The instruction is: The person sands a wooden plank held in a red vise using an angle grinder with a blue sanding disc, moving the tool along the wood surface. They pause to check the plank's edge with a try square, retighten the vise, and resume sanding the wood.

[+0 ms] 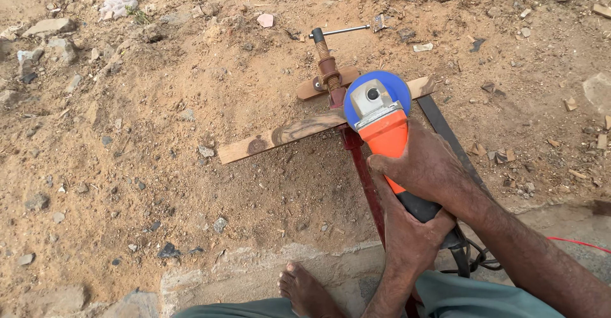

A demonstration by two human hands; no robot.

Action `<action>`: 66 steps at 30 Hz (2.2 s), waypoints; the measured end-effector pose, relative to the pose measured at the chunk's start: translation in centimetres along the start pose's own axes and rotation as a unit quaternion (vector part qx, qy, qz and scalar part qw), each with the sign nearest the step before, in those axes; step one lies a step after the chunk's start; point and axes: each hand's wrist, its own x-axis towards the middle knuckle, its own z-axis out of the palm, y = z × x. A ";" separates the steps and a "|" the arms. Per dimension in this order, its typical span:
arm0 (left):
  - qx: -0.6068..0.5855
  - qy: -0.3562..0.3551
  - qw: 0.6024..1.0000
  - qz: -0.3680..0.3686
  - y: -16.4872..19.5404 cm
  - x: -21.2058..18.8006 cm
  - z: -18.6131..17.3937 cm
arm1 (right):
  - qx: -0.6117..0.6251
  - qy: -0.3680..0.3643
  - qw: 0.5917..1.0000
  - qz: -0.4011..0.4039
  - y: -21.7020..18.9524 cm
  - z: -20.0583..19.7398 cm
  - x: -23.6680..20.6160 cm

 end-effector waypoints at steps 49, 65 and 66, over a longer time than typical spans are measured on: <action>-0.040 0.017 0.998 -0.035 -0.3 -1.5 -1.5 | 0.006 -0.048 0.998 -0.036 -0.8 2.3 -0.4; 0.043 0.119 0.989 -0.076 -0.8 -1.5 -4.2 | 0.023 -0.078 0.993 -0.080 -2.5 6.3 1.8; 0.035 0.114 0.991 -0.054 -0.9 -1.5 -4.0 | 0.011 -0.082 0.994 -0.075 -2.3 5.9 1.7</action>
